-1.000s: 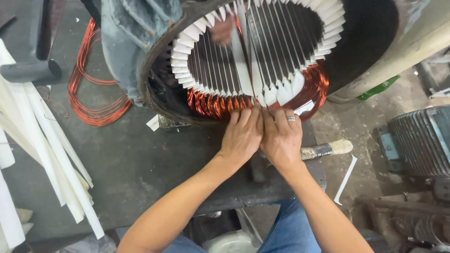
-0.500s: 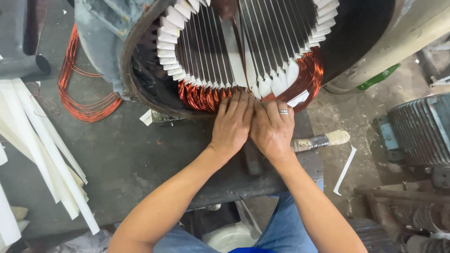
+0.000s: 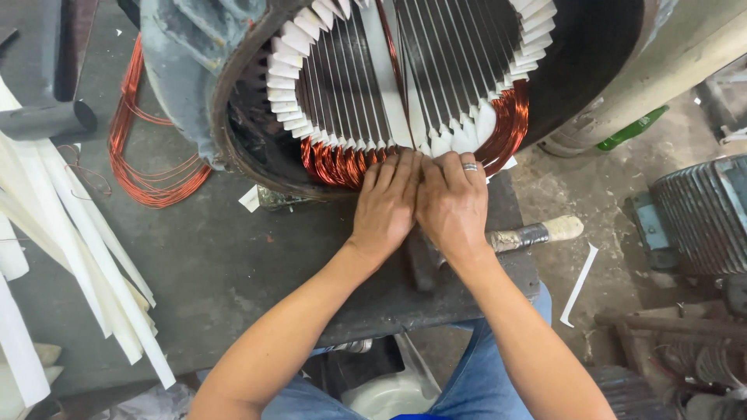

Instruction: Inserting and seating copper wire coils into the slots of an electric motor stator using hands and a mallet.

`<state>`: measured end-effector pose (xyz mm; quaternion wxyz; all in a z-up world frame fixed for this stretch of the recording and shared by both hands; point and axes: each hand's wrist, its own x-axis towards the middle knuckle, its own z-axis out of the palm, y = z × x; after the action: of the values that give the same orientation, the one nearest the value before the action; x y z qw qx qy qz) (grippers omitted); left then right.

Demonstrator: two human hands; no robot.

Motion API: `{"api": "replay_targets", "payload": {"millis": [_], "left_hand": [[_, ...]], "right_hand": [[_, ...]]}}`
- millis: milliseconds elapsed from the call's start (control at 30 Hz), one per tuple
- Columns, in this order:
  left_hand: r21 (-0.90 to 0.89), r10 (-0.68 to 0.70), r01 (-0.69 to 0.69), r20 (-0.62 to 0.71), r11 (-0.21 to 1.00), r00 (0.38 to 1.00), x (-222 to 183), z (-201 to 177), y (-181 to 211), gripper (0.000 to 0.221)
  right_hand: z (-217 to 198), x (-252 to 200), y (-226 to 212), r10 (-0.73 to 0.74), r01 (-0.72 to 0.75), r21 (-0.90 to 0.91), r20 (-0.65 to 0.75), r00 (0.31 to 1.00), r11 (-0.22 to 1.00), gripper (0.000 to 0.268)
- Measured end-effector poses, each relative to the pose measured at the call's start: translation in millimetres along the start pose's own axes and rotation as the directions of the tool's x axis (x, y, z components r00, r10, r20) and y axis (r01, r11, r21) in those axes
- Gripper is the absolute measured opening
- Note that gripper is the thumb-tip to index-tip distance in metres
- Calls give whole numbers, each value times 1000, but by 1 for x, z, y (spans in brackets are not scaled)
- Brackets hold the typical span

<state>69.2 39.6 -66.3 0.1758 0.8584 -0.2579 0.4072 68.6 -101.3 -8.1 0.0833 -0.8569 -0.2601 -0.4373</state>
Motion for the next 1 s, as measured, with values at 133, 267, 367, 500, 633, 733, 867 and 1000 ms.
{"api": "replay_targets", "payload": {"millis": [133, 267, 367, 500, 633, 733, 867, 1000], "left_hand": [[-7, -5, 5, 19, 1000, 1000, -4, 3, -1, 44], [-17, -12, 12, 14, 1000, 1000, -4, 2, -1, 47], [-19, -18, 19, 21, 1000, 1000, -3, 3, -3, 46], [-31, -22, 23, 34, 999, 999, -3, 1, -3, 45], [-37, -33, 34, 43, 999, 999, -5, 3, -2, 46], [-39, -34, 36, 57, 999, 998, -2, 0, -2, 48], [-47, -37, 41, 78, 998, 996, -1, -4, -1, 52], [-65, -44, 49, 80, 997, 996, -2, -6, 1, 50]], "right_hand": [[2, -4, 3, -2, 2, -15, 33, 999, 1000, 17], [-2, -3, 3, -2, 3, -29, 55, 998, 1000, 18], [-2, -3, 1, -11, 12, -23, 49, 999, 1000, 18], [0, -4, 1, 4, -3, -21, 44, 999, 1000, 19], [4, -10, 7, 6, -5, -16, 56, 998, 1000, 20], [8, -14, 1, 31, -30, -17, 70, 997, 999, 20], [-4, -7, -4, 54, -50, -41, 109, 993, 998, 23], [-11, -6, -4, 49, -45, -31, 126, 991, 998, 23]]}}
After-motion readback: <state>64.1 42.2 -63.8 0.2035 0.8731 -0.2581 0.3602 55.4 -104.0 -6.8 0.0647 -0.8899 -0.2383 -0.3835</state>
